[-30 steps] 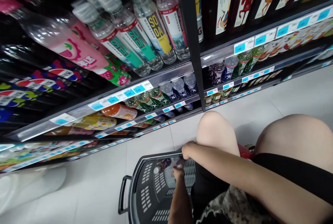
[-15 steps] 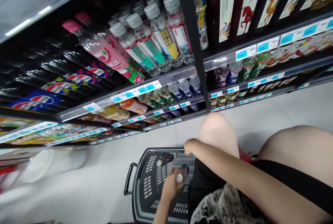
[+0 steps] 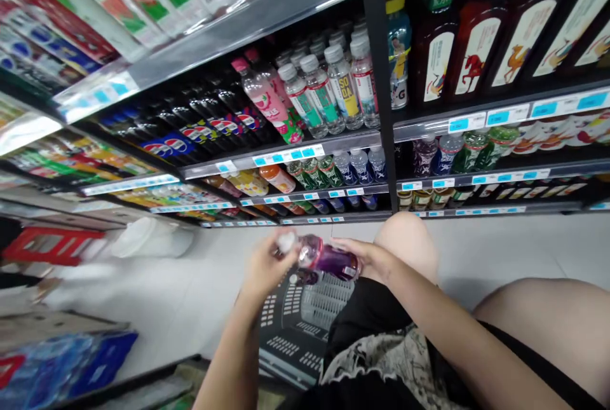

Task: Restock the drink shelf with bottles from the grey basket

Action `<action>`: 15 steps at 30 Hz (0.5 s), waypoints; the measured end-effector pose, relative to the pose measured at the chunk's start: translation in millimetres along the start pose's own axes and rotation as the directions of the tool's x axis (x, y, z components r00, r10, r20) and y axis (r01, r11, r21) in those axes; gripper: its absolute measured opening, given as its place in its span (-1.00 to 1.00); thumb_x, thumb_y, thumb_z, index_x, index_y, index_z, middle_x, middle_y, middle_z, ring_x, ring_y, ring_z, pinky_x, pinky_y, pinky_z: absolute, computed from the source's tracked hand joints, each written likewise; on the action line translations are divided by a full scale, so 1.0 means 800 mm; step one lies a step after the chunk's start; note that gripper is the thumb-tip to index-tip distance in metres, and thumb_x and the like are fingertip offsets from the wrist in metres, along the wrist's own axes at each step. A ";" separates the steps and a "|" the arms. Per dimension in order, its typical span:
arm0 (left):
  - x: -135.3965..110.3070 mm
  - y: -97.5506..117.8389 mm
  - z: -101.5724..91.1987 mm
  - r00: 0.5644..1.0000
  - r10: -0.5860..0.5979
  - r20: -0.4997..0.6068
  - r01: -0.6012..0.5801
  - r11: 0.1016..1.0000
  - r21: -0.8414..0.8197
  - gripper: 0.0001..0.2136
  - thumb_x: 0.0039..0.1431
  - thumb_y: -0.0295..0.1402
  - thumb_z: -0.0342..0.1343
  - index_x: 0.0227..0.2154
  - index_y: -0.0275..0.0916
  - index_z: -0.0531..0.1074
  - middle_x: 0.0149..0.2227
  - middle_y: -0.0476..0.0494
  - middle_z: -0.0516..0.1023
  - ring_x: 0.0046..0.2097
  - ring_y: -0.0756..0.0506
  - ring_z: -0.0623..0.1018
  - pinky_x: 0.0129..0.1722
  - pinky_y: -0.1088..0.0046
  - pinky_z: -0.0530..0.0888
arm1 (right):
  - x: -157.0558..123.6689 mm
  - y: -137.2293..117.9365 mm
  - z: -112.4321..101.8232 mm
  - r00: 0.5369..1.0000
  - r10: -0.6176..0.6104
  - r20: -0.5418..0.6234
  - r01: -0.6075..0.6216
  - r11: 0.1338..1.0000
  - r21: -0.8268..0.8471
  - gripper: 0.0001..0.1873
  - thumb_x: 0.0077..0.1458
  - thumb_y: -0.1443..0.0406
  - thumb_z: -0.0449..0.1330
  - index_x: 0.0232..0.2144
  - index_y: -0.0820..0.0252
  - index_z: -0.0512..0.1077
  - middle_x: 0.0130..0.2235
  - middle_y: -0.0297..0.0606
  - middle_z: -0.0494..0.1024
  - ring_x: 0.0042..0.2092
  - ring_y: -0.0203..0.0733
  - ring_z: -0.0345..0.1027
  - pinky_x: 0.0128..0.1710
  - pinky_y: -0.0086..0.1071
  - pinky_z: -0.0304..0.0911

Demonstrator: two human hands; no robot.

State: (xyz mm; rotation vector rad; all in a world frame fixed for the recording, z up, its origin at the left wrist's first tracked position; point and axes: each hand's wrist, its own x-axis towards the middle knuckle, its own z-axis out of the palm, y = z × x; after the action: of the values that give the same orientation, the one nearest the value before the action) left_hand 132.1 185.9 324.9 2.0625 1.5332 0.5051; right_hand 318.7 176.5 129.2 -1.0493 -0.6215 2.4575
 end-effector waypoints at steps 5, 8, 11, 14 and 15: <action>0.041 -0.018 0.065 0.968 -0.140 -0.210 0.129 0.990 -0.065 -0.49 0.15 -0.08 0.08 0.11 -0.19 0.40 -0.34 -0.04 0.55 -0.39 -0.06 0.49 -0.31 0.44 0.41 | -0.036 0.004 0.008 0.994 0.029 -0.105 -0.009 0.983 0.186 -0.36 0.29 -0.21 -0.06 -0.29 0.23 0.42 -0.57 -0.29 0.45 -0.60 -0.17 0.34 -0.62 -0.29 0.38; 0.042 -0.004 0.088 0.952 -0.163 -0.259 0.154 0.987 -0.055 -0.53 0.17 -0.14 0.06 0.12 -0.18 0.39 -0.40 -0.01 0.52 -0.43 -0.07 0.46 -0.35 0.45 0.37 | -0.049 0.003 0.004 0.990 -0.005 -0.138 0.028 0.987 0.159 -0.43 0.34 -0.12 -0.09 -0.27 0.23 0.41 -0.55 -0.28 0.46 -0.60 -0.17 0.35 -0.63 -0.31 0.37; 0.037 0.018 0.101 0.942 -0.142 -0.304 0.146 0.989 -0.009 -0.52 0.20 -0.18 0.05 0.17 -0.17 0.36 -0.41 -0.03 0.52 -0.41 -0.10 0.49 -0.31 0.41 0.39 | -0.056 0.000 -0.002 0.987 -0.019 -0.159 0.044 0.988 0.149 -0.46 0.36 -0.06 -0.12 -0.27 0.24 0.41 -0.56 -0.28 0.46 -0.60 -0.18 0.36 -0.61 -0.31 0.40; 0.036 0.038 0.120 0.902 -0.083 -0.424 0.086 0.996 -0.012 -0.52 0.22 -0.22 0.05 0.19 -0.19 0.34 -0.20 -0.17 0.58 -0.23 -0.17 0.56 -0.12 0.30 0.45 | -0.061 -0.001 -0.004 0.982 -0.011 -0.190 0.036 0.991 0.127 -0.43 0.36 -0.06 -0.16 -0.29 0.26 0.41 -0.56 -0.25 0.46 -0.59 -0.16 0.37 -0.58 -0.28 0.43; 0.038 0.044 0.128 0.877 -0.057 -0.478 0.058 0.998 -0.013 -0.53 0.22 -0.23 0.05 0.18 -0.21 0.34 -0.12 -0.22 0.57 -0.15 -0.20 0.55 -0.04 0.26 0.45 | -0.063 -0.002 -0.003 0.979 -0.016 -0.205 0.041 0.992 0.115 -0.42 0.36 -0.07 -0.16 -0.28 0.26 0.41 -0.56 -0.24 0.46 -0.58 -0.15 0.38 -0.57 -0.27 0.44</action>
State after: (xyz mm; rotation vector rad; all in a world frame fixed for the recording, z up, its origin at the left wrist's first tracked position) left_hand 227.1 188.0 264.3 1.9759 1.8580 1.0544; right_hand 353.0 152.5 156.8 -1.2145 -0.4165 2.2930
